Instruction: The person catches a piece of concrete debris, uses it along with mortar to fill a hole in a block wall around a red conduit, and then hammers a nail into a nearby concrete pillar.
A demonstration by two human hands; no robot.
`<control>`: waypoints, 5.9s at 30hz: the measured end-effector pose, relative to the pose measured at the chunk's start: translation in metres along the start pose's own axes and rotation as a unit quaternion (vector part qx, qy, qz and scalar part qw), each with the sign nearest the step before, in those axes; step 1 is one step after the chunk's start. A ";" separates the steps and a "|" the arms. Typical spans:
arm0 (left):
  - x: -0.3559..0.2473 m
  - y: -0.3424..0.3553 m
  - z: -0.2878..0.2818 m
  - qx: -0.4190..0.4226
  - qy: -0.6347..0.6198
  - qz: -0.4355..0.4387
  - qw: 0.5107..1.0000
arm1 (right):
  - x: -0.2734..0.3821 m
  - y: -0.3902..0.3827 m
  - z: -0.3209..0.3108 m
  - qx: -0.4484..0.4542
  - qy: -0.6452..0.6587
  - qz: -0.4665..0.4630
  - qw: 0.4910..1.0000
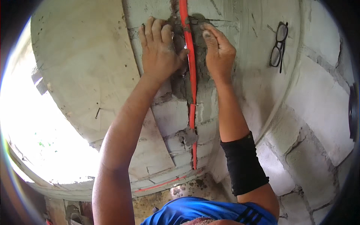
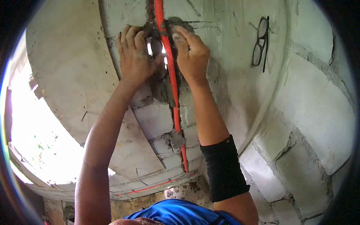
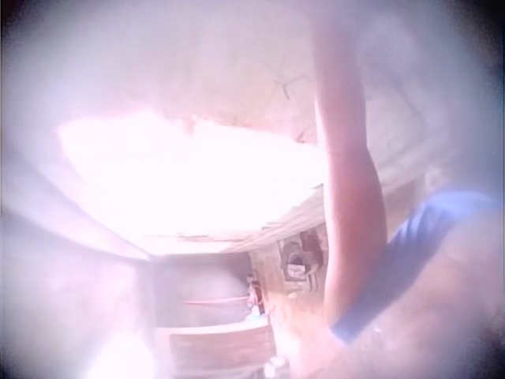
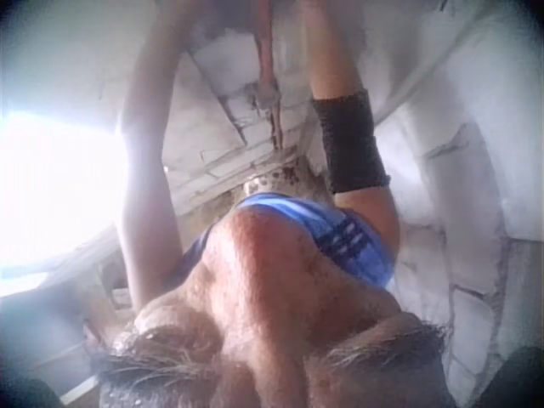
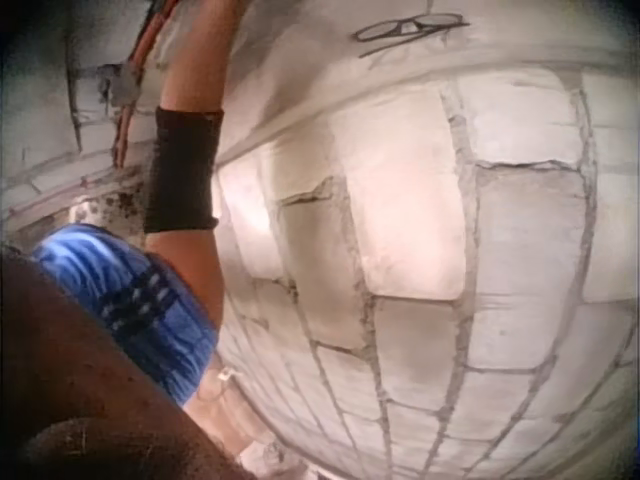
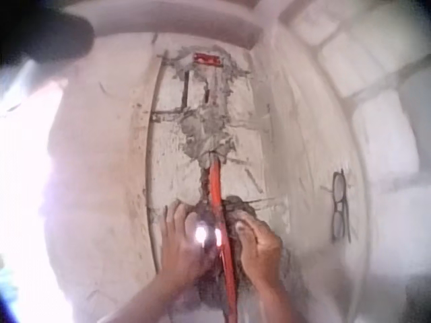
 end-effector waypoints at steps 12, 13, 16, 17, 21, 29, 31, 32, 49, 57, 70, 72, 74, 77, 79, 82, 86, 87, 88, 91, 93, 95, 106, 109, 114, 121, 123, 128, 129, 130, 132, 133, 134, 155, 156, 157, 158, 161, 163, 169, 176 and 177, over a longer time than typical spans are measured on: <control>-0.005 0.000 0.004 0.029 0.015 0.020 0.999 | -0.038 -0.005 -0.002 0.002 -0.015 0.139 0.990; -0.004 -0.001 0.006 0.043 0.026 0.018 0.999 | -0.041 -0.003 0.005 0.022 0.004 0.162 0.987; -0.004 -0.002 0.010 0.072 0.067 0.025 0.995 | -0.044 0.002 0.019 0.048 -0.002 0.186 0.981; -0.003 -0.002 0.010 0.072 0.069 0.026 0.995 | -0.045 0.004 0.022 0.052 -0.028 0.187 0.981; -0.004 -0.003 0.014 0.086 0.088 0.028 0.992 | -0.053 0.008 0.033 0.060 -0.032 0.182 0.981; -0.005 -0.001 0.017 0.110 0.099 0.012 0.989 | -0.069 0.015 0.052 0.091 0.038 0.237 0.967; -0.006 0.000 0.015 0.094 0.099 0.013 0.991 | -0.074 0.021 0.054 0.104 0.038 0.242 0.964; -0.005 -0.001 0.016 0.095 0.099 0.011 0.990 | -0.075 0.023 0.055 0.115 0.038 0.247 0.961; -0.012 0.013 0.023 0.160 0.170 -0.035 0.972 | -0.066 0.026 0.075 0.249 0.084 0.407 0.875; -0.012 0.007 0.019 0.069 0.100 0.004 0.993 | -0.057 0.042 0.033 0.112 -0.082 0.100 0.985; -0.007 0.002 0.010 0.062 0.073 0.006 0.995 | -0.029 0.042 0.051 0.083 -0.207 -0.041 0.974; -0.003 -0.002 0.010 0.069 0.078 0.006 0.995 | -0.023 0.040 0.055 0.068 -0.272 -0.051 0.959; -0.001 -0.002 0.010 0.057 0.072 0.011 0.996 | -0.027 0.042 0.056 0.082 -0.255 -0.027 0.963; -0.001 -0.003 0.010 0.056 0.078 0.013 0.995 | -0.030 0.042 0.054 0.088 -0.231 -0.015 0.969; -0.003 -0.002 0.010 0.057 0.078 0.015 0.995 | -0.029 0.043 0.052 0.082 -0.224 -0.027 0.971; -0.003 -0.001 0.010 0.058 0.078 0.012 0.995 | -0.034 0.044 0.052 0.093 -0.210 0.004 0.973; -0.001 -0.003 0.009 0.056 0.066 0.005 0.996 | -0.034 0.043 0.053 0.099 -0.192 0.009 0.976; -0.001 -0.003 0.008 0.057 0.065 0.005 0.996 | -0.034 0.043 0.053 0.099 -0.193 0.008 0.976; -0.005 -0.003 0.008 0.062 0.066 0.018 0.996 | -0.036 0.044 0.052 0.099 -0.194 0.009 0.976; -0.014 -0.005 0.014 0.101 0.090 0.053 0.989 | -0.034 0.045 0.050 0.095 -0.197 -0.013 0.976; -0.015 -0.007 0.020 0.133 0.111 0.076 0.982 | -0.038 0.048 0.052 0.110 -0.215 0.016 0.970; -0.017 -0.009 0.025 0.169 0.134 0.101 0.971 | -0.038 0.048 0.053 0.124 -0.221 0.029 0.967; -0.024 -0.018 0.037 0.244 0.135 0.151 0.948 | -0.061 0.056 0.056 0.185 -0.177 0.106 0.961; -0.027 -0.017 0.040 0.232 0.136 0.146 0.952 | -0.067 0.056 0.057 0.210 -0.188 0.094 0.955; -0.028 -0.017 0.034 0.222 0.153 0.148 0.951 | -0.029 0.038 0.029 0.221 -0.058 0.173 0.958; -0.036 -0.012 0.023 0.167 0.072 0.138 0.974 | -0.056 0.004 0.003 0.191 -0.086 0.168 0.963; -0.033 -0.011 0.026 0.177 0.073 0.140 0.971 | -0.060 -0.009 -0.004 0.191 -0.102 0.181 0.959; -0.034 -0.015 0.031 0.172 0.078 0.139 0.972 | -0.086 -0.049 -0.025 0.186 -0.043 0.259 0.947; -0.037 -0.016 0.031 0.178 0.072 0.137 0.972 | -0.090 -0.056 -0.030 0.188 -0.047 0.266 0.944; -0.037 -0.015 0.028 0.170 0.068 0.136 0.974 | -0.089 -0.061 -0.031 0.191 -0.046 0.273 0.941; -0.038 -0.015 0.022 0.155 0.070 0.146 0.975 | -0.088 -0.069 -0.032 0.194 -0.045 0.285 0.938; -0.037 -0.016 0.022 0.157 0.067 0.147 0.974 | -0.089 -0.073 -0.031 0.206 -0.057 0.297 0.931; -0.036 -0.017 0.020 0.152 0.059 0.146 0.976 | -0.090 -0.078 -0.029 0.218 -0.069 0.309 0.923; -0.033 -0.011 0.018 0.166 0.033 0.136 0.976 | -0.079 -0.100 0.001 0.205 0.040 0.290 0.934; -0.034 -0.010 0.017 0.156 0.030 0.137 0.978 | -0.080 -0.099 0.001 0.204 0.039 0.291 0.934; -0.034 -0.013 0.016 0.150 0.026 0.136 0.979 | -0.079 -0.099 0.000 0.203 0.029 0.286 0.936; -0.033 -0.015 0.017 0.154 0.024 0.134 0.979 | -0.079 -0.099 0.000 0.201 0.019 0.282 0.938; -0.033 -0.015 0.017 0.147 0.051 0.158 0.975 | -0.078 -0.100 -0.001 0.193 0.049 0.284 0.938; -0.034 -0.015 0.014 0.135 0.027 0.163 0.977 | -0.079 -0.101 -0.005 0.200 0.038 0.290 0.935; -0.036 -0.014 0.013 0.139 0.043 0.160 0.976 | -0.076 -0.103 -0.012 0.182 0.017 0.281 0.942; -0.031 -0.011 0.006 0.128 -0.005 0.152 0.980 | -0.082 -0.116 -0.023 0.125 0.107 0.349 0.923; -0.028 -0.012 0.004 0.128 -0.014 0.137 0.982 | -0.080 -0.118 -0.020 0.129 0.111 0.345 0.923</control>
Point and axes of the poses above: each hand's wrist, its own y-axis towards the middle knuckle, its own z-axis out of the palm, x = y × z, the point moved 9 cm from there along y, towards the middle knuckle, and after that the axes turned 4 degrees about z, right-handed, at the moved point
